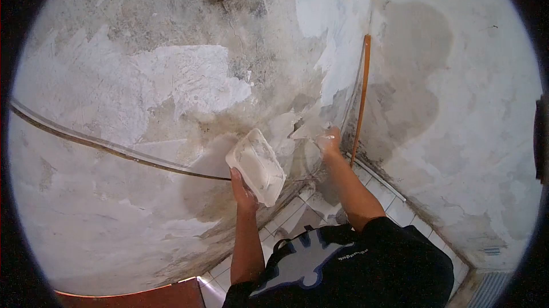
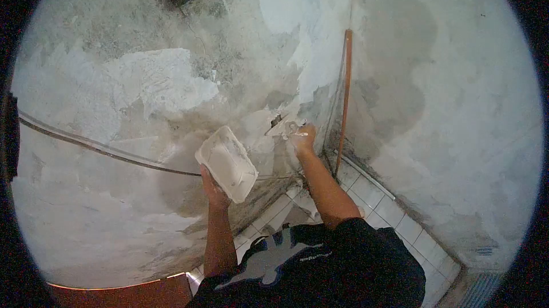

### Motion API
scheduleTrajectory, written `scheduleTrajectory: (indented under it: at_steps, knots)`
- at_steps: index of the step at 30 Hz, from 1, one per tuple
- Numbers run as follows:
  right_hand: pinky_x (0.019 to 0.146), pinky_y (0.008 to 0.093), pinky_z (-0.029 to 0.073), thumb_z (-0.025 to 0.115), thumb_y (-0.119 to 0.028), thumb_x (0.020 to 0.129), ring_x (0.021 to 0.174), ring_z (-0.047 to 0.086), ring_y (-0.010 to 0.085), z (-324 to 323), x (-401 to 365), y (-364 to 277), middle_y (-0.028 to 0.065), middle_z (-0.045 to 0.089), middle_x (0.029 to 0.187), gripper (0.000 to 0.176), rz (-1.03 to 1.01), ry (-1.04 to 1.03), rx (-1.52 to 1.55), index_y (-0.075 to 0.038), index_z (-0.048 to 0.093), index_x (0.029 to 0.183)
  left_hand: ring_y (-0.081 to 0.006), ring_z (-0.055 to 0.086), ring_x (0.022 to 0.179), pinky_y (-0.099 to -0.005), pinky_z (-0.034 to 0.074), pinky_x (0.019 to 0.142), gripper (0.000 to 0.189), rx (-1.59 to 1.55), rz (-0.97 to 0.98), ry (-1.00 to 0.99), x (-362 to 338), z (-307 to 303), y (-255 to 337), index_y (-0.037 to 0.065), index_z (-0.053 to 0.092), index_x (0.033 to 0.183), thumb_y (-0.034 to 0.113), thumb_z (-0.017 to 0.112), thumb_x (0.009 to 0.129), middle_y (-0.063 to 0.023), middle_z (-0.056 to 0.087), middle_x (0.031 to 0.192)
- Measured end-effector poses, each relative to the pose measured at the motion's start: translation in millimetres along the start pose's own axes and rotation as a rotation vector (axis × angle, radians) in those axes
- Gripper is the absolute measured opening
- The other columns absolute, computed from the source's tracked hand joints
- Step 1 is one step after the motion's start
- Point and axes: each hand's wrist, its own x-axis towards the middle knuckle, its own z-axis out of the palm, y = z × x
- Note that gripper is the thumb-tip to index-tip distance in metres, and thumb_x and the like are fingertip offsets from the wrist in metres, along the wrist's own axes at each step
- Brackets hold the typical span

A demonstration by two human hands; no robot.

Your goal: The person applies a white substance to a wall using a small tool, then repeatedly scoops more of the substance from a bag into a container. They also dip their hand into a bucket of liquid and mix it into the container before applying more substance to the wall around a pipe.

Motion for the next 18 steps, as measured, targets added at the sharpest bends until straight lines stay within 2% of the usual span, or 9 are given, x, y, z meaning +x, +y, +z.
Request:
scheduleTrajectory:
  at_steps: [1,3,6,10,12,16,18]
  knots:
    - [0.049,0.0390,0.042,0.079,-0.023,0.071,0.058,0.052,0.0176,7.8,2.4,9.8,0.0124,0.056,0.063,0.039,0.004,-0.003,0.003,0.008,0.056,0.066,-0.0265,0.041,0.128,-0.0405,0.033,0.107,0.063,0.005,0.000,0.002,-0.3,-0.9,1.0,0.004,0.031,0.142,0.048,0.038,0.098,-0.0115,0.043,0.139]
    - [0.047,0.0384,0.041,0.082,-0.025,0.068,0.054,0.050,0.0171,21.8,7.5,22.6,0.0082,0.052,0.059,0.041,0.113,-0.081,0.292,0.005,0.055,0.061,-0.0309,0.042,0.127,-0.0467,0.037,0.104,0.071,0.162,0.051,-0.010,-0.5,-2.7,3.1,0.008,0.027,0.144,0.059,0.034,0.095,-0.0135,0.040,0.140]
    - [0.047,0.0369,0.042,0.081,-0.021,0.068,0.054,0.051,0.0160,26.8,9.9,35.7,0.0059,0.055,0.060,0.033,0.040,-0.171,0.352,0.002,0.057,0.064,-0.0308,0.042,0.126,-0.0467,0.037,0.104,0.072,0.152,0.071,0.034,-4.0,-8.9,3.4,0.008,0.027,0.145,0.060,0.035,0.095,-0.0134,0.040,0.140]
    - [0.048,0.0349,0.043,0.080,-0.013,0.069,0.057,0.055,0.0153,2.5,-6.9,-18.4,0.0040,0.058,0.065,0.023,0.170,-0.212,0.263,0.000,0.061,0.068,-0.0310,0.043,0.126,-0.0471,0.037,0.103,0.072,0.146,0.067,0.045,-8.3,-5.9,11.1,0.008,0.028,0.144,0.060,0.035,0.094,-0.0132,0.041,0.139]
    - [0.049,0.0332,0.043,0.079,-0.007,0.068,0.059,0.057,0.0138,-9.9,-15.0,-46.5,0.0046,0.061,0.068,0.017,0.214,-0.287,0.363,0.000,0.063,0.069,-0.0309,0.043,0.125,-0.0470,0.038,0.103,0.073,0.104,0.033,0.057,-8.7,-3.3,13.5,0.008,0.028,0.144,0.060,0.036,0.094,-0.0130,0.041,0.139]
    - [0.050,0.0327,0.044,0.077,-0.003,0.068,0.061,0.059,0.0138,-1.8,-6.8,-57.8,0.0058,0.063,0.069,0.013,0.223,-0.279,0.437,-0.002,0.064,0.069,-0.0310,0.043,0.125,-0.0475,0.038,0.103,0.074,0.108,0.044,0.041,-5.2,-7.7,10.8,0.008,0.028,0.144,0.061,0.036,0.094,-0.0131,0.041,0.138]
    - [0.058,0.0324,0.050,0.068,0.007,0.072,0.073,0.062,0.0177,8.6,3.2,-51.6,0.0082,0.063,0.084,0.018,0.095,-0.476,0.585,0.002,0.061,0.088,-0.0313,0.043,0.125,-0.0481,0.038,0.103,0.075,0.110,0.034,0.015,-5.2,-6.6,10.0,0.008,0.028,0.144,0.062,0.037,0.093,-0.0136,0.041,0.138]
